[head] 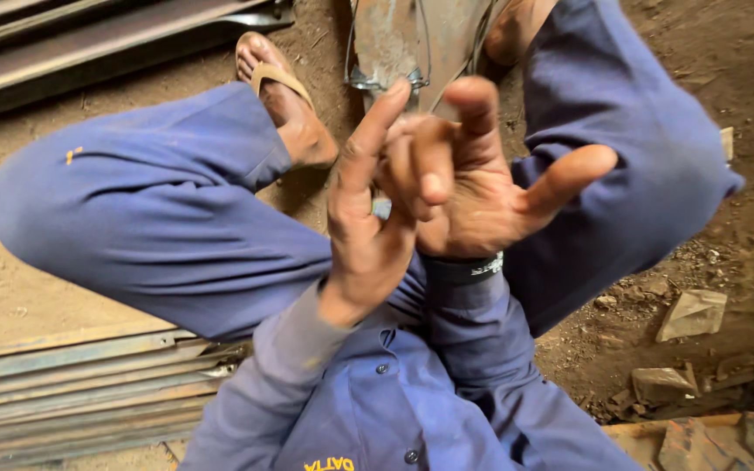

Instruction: The person sits on the ground and repeatedly rubs a small pile of granular material between their palms. The hands open and close to show the material, then continue rubbing it in a repetitive motion.

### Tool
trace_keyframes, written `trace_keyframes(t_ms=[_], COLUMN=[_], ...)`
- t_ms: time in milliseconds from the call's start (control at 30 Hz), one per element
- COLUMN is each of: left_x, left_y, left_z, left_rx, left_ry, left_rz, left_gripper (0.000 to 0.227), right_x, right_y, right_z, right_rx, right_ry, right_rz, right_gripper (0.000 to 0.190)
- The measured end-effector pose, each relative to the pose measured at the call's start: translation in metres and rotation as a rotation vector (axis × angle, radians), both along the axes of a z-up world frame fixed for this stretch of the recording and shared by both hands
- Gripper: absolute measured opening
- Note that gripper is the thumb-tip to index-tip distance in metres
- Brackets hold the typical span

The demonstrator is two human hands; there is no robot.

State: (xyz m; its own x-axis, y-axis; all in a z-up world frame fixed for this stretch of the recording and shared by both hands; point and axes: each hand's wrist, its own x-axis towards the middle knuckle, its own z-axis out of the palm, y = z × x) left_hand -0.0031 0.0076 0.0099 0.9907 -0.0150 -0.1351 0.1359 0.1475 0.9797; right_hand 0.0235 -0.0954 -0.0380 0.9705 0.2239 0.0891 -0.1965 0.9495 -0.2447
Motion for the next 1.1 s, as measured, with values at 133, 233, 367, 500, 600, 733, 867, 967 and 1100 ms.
trace_keyframes(t_ms=[133,233,367,500,600,733,867,967,1100], left_x=[-0.007,-0.01,-0.004,-0.002,-0.004,-0.005,-0.003,-0.002,-0.002], left_y=[-0.002,0.0,-0.009,-0.008,-0.001,-0.009,-0.017,-0.01,-0.011], left_z=[-0.009,-0.01,0.002,-0.002,-0.015,-0.013,-0.001,-0.003,-0.006], left_rx=[-0.564,-0.187,0.233,-0.319,-0.131,0.263,-0.329,-0.47,0.233], left_ry=[0.405,0.19,-0.082,0.209,0.133,-0.15,0.262,0.351,-0.136], left_rz=[-0.021,0.064,0.049,-0.088,-0.004,0.034,-0.014,0.072,0.054], left_gripper=[0.071,0.066,0.07,0.075,0.066,0.072,0.084,0.087,0.082], right_x=[0.0,-0.009,-0.009,-0.006,-0.009,-0.008,0.001,-0.002,-0.008], right_y=[-0.001,0.01,-0.004,-0.009,0.003,-0.004,-0.015,-0.003,-0.004], right_z=[0.009,0.007,0.0,-0.011,-0.013,-0.003,0.001,-0.003,-0.002], right_rx=[0.24,0.204,0.007,0.285,0.336,-0.04,0.171,0.24,-0.082], right_ry=[0.035,0.093,0.029,-0.127,-0.05,0.167,-0.071,-0.062,0.087], right_rz=[0.059,0.079,-0.03,0.104,0.136,-0.041,0.029,0.114,0.016], right_gripper=[0.123,0.124,0.108,0.11,0.109,0.116,0.123,0.13,0.131])
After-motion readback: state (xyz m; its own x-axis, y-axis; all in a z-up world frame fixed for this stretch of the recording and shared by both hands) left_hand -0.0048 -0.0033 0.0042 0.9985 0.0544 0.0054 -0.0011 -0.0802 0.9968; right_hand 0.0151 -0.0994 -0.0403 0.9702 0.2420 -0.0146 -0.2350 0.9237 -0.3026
